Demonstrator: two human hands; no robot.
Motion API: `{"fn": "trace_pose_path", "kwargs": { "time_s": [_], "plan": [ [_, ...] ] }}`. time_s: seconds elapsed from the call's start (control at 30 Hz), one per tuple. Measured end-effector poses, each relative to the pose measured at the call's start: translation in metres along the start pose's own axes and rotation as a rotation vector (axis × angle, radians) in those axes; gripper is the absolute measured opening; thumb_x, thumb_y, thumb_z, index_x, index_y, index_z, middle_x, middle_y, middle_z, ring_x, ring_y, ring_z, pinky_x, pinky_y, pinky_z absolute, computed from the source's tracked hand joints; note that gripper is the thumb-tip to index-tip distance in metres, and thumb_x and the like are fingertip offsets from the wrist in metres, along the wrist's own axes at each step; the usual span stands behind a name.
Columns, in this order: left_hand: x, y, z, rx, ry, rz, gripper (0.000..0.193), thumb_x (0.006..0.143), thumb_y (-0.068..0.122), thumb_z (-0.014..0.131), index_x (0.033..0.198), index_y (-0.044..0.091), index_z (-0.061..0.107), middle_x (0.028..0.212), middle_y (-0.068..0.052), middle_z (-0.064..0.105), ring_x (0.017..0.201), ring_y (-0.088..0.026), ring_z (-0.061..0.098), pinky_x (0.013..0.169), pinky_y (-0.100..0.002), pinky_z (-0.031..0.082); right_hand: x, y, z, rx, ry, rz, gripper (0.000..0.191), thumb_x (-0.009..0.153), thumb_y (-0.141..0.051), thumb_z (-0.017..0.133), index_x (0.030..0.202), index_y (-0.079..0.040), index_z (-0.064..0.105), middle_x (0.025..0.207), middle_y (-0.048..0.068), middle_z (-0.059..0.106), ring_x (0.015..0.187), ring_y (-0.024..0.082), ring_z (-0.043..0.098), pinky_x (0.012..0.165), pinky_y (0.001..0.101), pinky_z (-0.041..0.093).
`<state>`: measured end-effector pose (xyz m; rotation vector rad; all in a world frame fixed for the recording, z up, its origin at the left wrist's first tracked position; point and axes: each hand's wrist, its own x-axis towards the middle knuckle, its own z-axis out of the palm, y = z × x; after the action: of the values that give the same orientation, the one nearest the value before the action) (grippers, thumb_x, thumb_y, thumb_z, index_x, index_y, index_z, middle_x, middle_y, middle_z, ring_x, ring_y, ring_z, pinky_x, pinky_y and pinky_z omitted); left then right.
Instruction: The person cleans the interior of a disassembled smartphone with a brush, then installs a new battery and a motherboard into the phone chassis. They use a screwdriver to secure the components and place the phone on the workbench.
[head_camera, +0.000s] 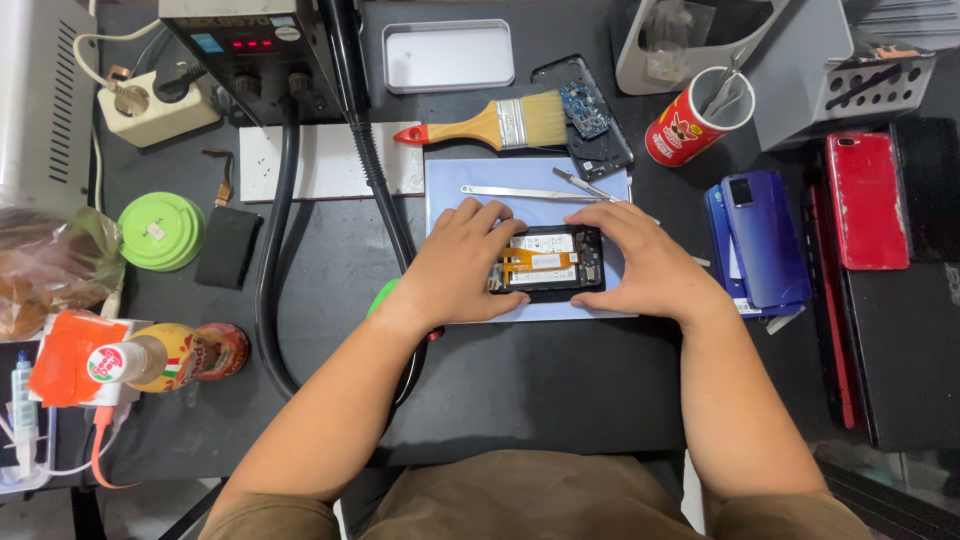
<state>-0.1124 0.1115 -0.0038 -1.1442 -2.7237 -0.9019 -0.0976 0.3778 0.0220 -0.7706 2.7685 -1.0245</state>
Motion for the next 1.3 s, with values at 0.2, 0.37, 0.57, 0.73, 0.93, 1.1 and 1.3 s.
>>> {"fn": "trace_pose_path", "kwargs": {
  "time_s": [0.2,0.37,0.57,0.73,0.93,1.1,1.3],
  "plan": [
    [0.0,0.002,0.006,0.009,0.011,0.001,0.075,0.063,0.037,0.088,0.125,0.002,0.063,0.12,-0.012,0.058,0.11,-0.034,0.052,0.095,-0.046,0.045,-0.001,0.004,0.001,-0.027,0.015,0.001,0.078,0.051,-0.023,0.094,0.123,-0.011,0.064,0.122,0.01,0.067,0.121,0.031,0.061,0.105,0.0408,0.047],
    [0.004,0.005,0.008,-0.001,0.038,0.022,0.07,0.07,0.04,0.087,0.125,0.004,0.064,0.12,-0.011,0.058,0.111,-0.033,0.052,0.096,-0.045,0.044,-0.003,0.011,-0.006,0.031,0.012,0.035,0.071,0.055,-0.023,0.093,0.121,-0.012,0.067,0.121,0.008,0.07,0.118,0.03,0.064,0.103,0.0393,0.049],
    [0.0,0.01,0.018,0.021,0.02,0.004,0.069,0.066,0.045,0.087,0.118,0.005,0.066,0.119,-0.011,0.059,0.109,-0.033,0.053,0.092,-0.046,0.045,-0.013,0.014,-0.003,-0.032,0.007,-0.002,0.07,0.056,-0.024,0.095,0.119,-0.01,0.068,0.119,0.011,0.069,0.115,0.032,0.064,0.1,0.0411,0.049],
    [-0.011,-0.002,0.017,0.053,0.02,0.038,0.071,0.07,0.049,0.085,0.122,0.005,0.065,0.119,-0.011,0.059,0.108,-0.033,0.053,0.092,-0.046,0.046,-0.007,0.011,0.016,0.091,0.217,0.053,0.054,0.076,-0.019,0.088,0.124,-0.005,0.065,0.119,0.011,0.068,0.105,0.023,0.071,0.09,0.0356,0.057],
    [-0.018,-0.008,0.008,0.032,0.056,0.074,0.082,0.068,0.055,0.084,0.127,0.003,0.063,0.116,-0.013,0.059,0.109,-0.034,0.054,0.091,-0.047,0.045,0.031,0.01,0.01,-0.076,0.438,0.16,0.032,0.086,-0.017,0.085,0.111,-0.003,0.068,0.103,0.009,0.072,0.087,0.02,0.074,0.077,0.0318,0.059],
    [-0.017,-0.01,0.008,0.07,0.068,0.09,0.081,0.067,0.058,0.083,0.126,0.005,0.064,0.116,-0.012,0.06,0.109,-0.033,0.054,0.09,-0.046,0.044,0.062,0.013,0.006,-0.203,0.542,0.207,0.024,0.089,-0.017,0.085,0.104,-0.006,0.07,0.095,0.007,0.071,0.076,0.02,0.071,0.069,0.0323,0.057],
    [-0.016,-0.011,0.007,0.09,0.056,0.088,0.08,0.067,0.059,0.083,0.123,0.006,0.065,0.116,-0.012,0.06,0.108,-0.033,0.054,0.088,-0.046,0.044,0.087,0.003,0.012,-0.502,0.488,0.16,0.044,0.077,-0.019,0.089,0.112,-0.005,0.066,0.097,0.007,0.071,0.09,0.025,0.069,0.07,0.0393,0.053]
  ]
}}
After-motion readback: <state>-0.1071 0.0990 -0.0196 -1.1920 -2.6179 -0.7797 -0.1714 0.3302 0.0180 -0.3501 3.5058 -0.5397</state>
